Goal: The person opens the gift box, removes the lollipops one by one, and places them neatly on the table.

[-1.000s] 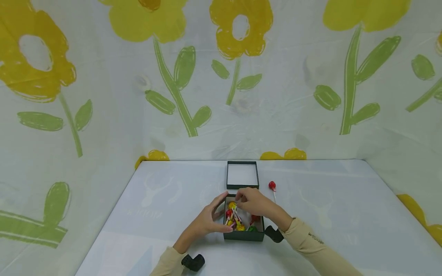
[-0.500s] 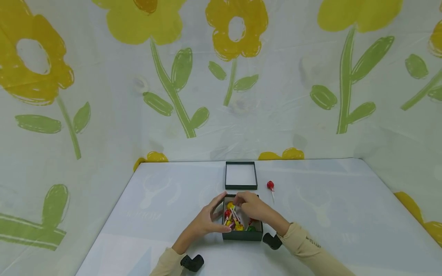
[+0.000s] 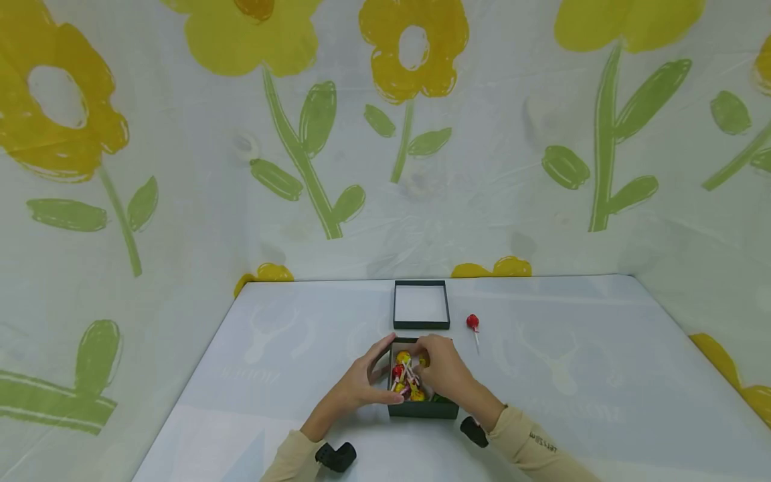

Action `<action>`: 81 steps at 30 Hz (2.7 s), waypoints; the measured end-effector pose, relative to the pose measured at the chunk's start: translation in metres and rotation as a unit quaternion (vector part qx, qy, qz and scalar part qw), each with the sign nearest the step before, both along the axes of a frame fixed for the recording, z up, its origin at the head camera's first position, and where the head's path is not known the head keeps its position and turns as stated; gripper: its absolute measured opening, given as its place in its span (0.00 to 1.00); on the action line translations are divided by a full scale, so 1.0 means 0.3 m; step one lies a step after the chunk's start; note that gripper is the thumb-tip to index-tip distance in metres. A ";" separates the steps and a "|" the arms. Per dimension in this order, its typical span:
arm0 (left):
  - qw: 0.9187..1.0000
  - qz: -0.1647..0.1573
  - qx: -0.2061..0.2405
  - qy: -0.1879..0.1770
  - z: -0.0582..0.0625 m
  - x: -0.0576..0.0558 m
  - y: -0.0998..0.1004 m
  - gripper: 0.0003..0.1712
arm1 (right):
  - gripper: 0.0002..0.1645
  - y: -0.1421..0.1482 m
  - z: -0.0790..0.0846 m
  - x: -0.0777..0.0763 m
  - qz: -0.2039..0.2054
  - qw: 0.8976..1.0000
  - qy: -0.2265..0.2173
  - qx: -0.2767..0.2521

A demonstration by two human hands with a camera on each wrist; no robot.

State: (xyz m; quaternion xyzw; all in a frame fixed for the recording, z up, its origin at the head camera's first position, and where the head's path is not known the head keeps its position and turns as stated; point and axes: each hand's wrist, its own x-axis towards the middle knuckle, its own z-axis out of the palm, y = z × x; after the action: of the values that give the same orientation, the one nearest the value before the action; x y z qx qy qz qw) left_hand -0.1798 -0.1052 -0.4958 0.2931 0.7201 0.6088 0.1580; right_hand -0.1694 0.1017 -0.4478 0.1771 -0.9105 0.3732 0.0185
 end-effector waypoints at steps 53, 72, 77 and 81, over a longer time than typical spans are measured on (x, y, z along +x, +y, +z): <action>1.000 -0.003 0.002 -0.005 -0.004 -0.006 -0.001 0.59 | 0.10 -0.008 -0.002 -0.071 0.005 0.979 -0.192 -0.061; 1.000 0.002 -0.003 -0.012 0.016 0.003 0.005 0.60 | 0.14 0.058 0.039 -0.059 0.016 0.960 -0.196 -0.200; 1.000 -0.003 0.007 -0.010 0.000 -0.005 0.004 0.60 | 0.15 0.068 0.044 -0.064 0.005 0.949 -0.215 -0.232; 1.000 -0.001 0.001 -0.011 0.001 -0.005 0.003 0.60 | 0.17 0.075 0.049 -0.070 0.004 0.940 -0.226 -0.254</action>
State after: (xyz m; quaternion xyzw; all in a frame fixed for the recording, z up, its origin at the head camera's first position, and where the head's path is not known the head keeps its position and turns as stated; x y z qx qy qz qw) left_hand -0.1813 -0.1045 -0.4956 0.2871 0.7176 0.6122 0.1665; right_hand -0.1905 0.1243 -0.4333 0.0809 -0.7650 0.6223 -0.1451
